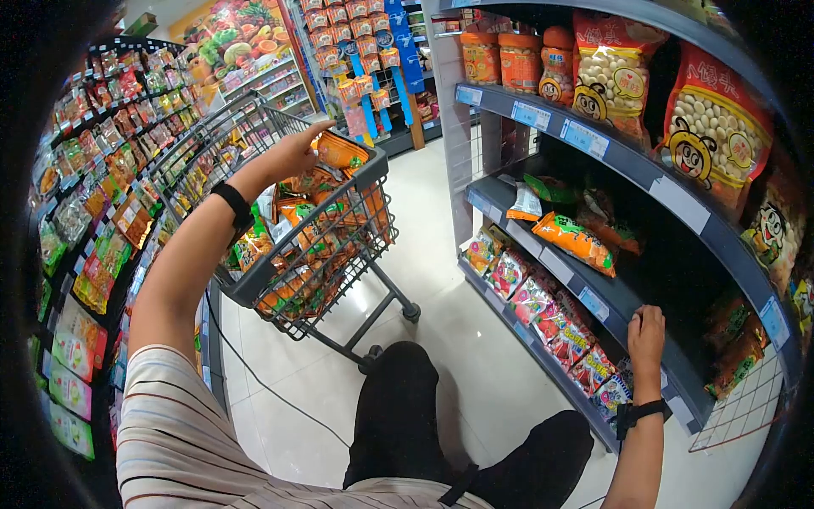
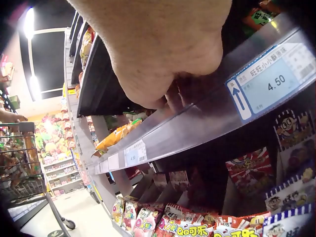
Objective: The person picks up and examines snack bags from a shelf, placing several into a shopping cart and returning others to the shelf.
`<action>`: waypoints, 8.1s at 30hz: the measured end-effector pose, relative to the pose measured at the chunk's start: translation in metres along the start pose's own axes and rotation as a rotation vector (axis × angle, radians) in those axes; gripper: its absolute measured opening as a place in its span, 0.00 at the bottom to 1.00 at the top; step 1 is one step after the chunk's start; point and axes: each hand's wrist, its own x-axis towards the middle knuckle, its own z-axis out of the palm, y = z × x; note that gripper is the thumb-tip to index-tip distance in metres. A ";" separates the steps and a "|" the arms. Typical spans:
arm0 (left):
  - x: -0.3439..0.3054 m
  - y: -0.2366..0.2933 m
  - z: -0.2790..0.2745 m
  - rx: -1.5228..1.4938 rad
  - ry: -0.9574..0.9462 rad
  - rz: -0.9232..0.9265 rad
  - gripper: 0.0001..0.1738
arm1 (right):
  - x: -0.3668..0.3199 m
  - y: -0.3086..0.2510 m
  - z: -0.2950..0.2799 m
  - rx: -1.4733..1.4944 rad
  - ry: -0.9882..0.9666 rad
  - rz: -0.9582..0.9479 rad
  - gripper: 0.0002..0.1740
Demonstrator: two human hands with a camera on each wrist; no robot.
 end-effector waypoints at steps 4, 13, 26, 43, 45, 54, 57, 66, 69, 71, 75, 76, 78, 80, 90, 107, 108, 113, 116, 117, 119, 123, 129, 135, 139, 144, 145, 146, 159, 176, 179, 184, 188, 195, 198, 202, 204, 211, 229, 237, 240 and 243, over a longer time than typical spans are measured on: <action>0.002 0.012 0.006 -0.144 -0.092 0.064 0.29 | 0.001 -0.003 -0.003 -0.002 -0.016 -0.002 0.07; -0.003 -0.018 -0.002 -0.125 0.212 0.066 0.17 | -0.001 -0.005 -0.006 -0.002 -0.019 -0.008 0.07; -0.052 0.032 -0.023 -0.164 -0.106 -0.195 0.36 | -0.005 -0.005 -0.006 0.026 0.013 -0.056 0.06; -0.053 0.006 -0.067 -0.444 0.302 -0.166 0.18 | -0.005 -0.003 -0.007 -0.018 -0.043 -0.044 0.09; -0.059 0.022 -0.092 -0.390 0.371 -0.122 0.18 | -0.005 -0.002 -0.007 -0.016 -0.047 -0.045 0.09; -0.122 0.204 -0.098 0.226 0.533 0.290 0.16 | -0.006 0.002 -0.002 -0.020 -0.026 -0.008 0.09; -0.138 0.274 -0.053 0.054 0.442 0.310 0.17 | -0.007 -0.001 -0.005 -0.017 -0.025 0.021 0.08; -0.085 0.395 0.116 -0.365 0.275 0.600 0.16 | -0.008 -0.004 -0.009 -0.014 -0.047 0.077 0.10; -0.065 0.437 0.160 -0.359 0.345 0.737 0.18 | -0.009 -0.006 -0.010 0.023 -0.013 0.095 0.09; -0.056 0.459 0.182 -0.372 0.340 0.753 0.20 | -0.010 -0.006 -0.010 0.033 0.001 0.084 0.08; -0.028 0.487 0.217 -0.381 0.415 0.866 0.20 | -0.011 -0.006 -0.010 0.069 0.010 0.085 0.11; -0.020 0.490 0.225 -0.386 0.439 0.898 0.20 | -0.008 -0.004 -0.007 0.039 -0.035 0.089 0.11; -0.007 0.494 0.232 -0.416 0.446 0.908 0.20 | -0.004 -0.002 -0.003 -0.019 -0.132 0.112 0.12; 0.001 0.498 0.229 -0.435 0.450 0.904 0.21 | -0.006 -0.001 -0.005 -0.011 -0.049 0.092 0.13; 0.036 0.487 0.235 -0.632 0.605 1.038 0.23 | -0.001 -0.014 -0.014 -0.041 -0.064 0.137 0.14; 0.048 0.403 0.310 -1.244 0.368 0.452 0.12 | 0.003 -0.019 -0.015 0.072 -0.095 0.193 0.26; 0.046 0.405 0.308 -1.266 0.364 0.461 0.13 | 0.004 -0.019 -0.013 0.101 -0.074 0.209 0.25; 0.039 0.414 0.298 -1.303 0.298 0.512 0.14 | 0.015 -0.025 -0.028 0.376 0.056 0.409 0.20; 0.034 0.434 0.300 -1.344 0.300 0.536 0.12 | 0.018 0.005 -0.029 0.472 0.193 0.507 0.19; 0.034 0.441 0.305 -1.310 0.292 0.580 0.12 | 0.017 0.028 -0.026 0.469 0.225 0.534 0.20; 0.036 0.457 0.322 -1.283 0.249 0.642 0.11 | 0.013 0.048 -0.042 0.533 0.293 0.603 0.21; 0.033 0.475 0.345 -1.238 0.049 0.633 0.11 | 0.003 0.085 -0.065 0.700 0.374 0.696 0.21; 0.038 0.461 0.355 -1.311 -0.212 0.492 0.13 | -0.001 0.090 -0.076 1.014 0.447 0.778 0.19; 0.047 0.434 0.332 -0.914 0.120 0.637 0.18 | -0.031 0.102 -0.089 0.191 0.180 0.558 0.17; 0.041 0.449 0.309 -0.781 0.121 0.699 0.28 | -0.043 0.092 -0.095 0.045 0.124 0.465 0.16; 0.025 0.474 0.303 -0.655 0.163 0.796 0.38 | -0.039 0.085 -0.099 0.034 0.117 0.359 0.15; 0.021 0.480 0.299 -0.633 0.189 0.853 0.40 | -0.039 0.084 -0.098 0.027 0.103 0.339 0.15; 0.018 0.486 0.298 -0.608 0.216 0.910 0.41 | -0.039 0.083 -0.098 0.020 0.090 0.319 0.15; -0.002 0.549 0.330 -0.296 0.138 1.008 0.49 | -0.049 0.081 -0.096 0.114 0.180 0.346 0.12; 0.021 0.528 0.316 -1.591 -0.418 0.156 0.22 | -0.045 0.099 -0.084 0.326 0.341 0.501 0.22; 0.011 0.523 0.299 -1.824 -0.505 0.215 0.22 | -0.042 0.093 -0.094 0.393 0.275 0.557 0.30; 0.002 0.517 0.292 -1.977 -0.624 0.159 0.23 | -0.041 0.076 -0.114 0.782 0.220 0.643 0.40; -0.006 0.510 0.303 -2.061 -0.773 0.158 0.25 | -0.028 0.041 -0.126 1.203 0.172 0.680 0.35; 0.015 0.457 0.277 -1.517 -0.993 0.299 0.37 | -0.012 0.025 -0.103 1.432 0.130 0.678 0.21; 0.026 0.443 0.275 -1.305 -0.878 0.327 0.47 | -0.005 0.000 -0.092 1.333 0.062 0.665 0.21; 0.027 0.438 0.270 -1.333 -0.964 0.440 0.47 | 0.007 -0.037 -0.079 1.239 -0.041 0.623 0.22; 0.029 0.431 0.284 -1.371 -0.850 0.408 0.42 | 0.015 -0.053 -0.075 1.255 -0.076 0.603 0.25; 0.073 0.339 0.277 -1.647 -0.781 0.240 0.26 | 0.013 -0.010 -0.062 0.411 0.141 0.347 0.19; 0.311 0.217 0.292 -1.678 -0.162 0.094 0.27 | -0.022 0.040 -0.048 -0.124 0.146 0.395 0.13; 0.375 0.214 0.308 -1.455 0.184 0.130 0.32 | -0.019 0.042 -0.041 -0.208 0.179 0.397 0.14; 0.394 0.213 0.318 -1.431 0.279 0.171 0.32 | -0.015 0.038 -0.042 -0.223 0.182 0.401 0.13; 0.409 0.222 0.331 -1.412 0.320 0.205 0.33 | -0.017 0.039 -0.041 -0.225 0.185 0.420 0.13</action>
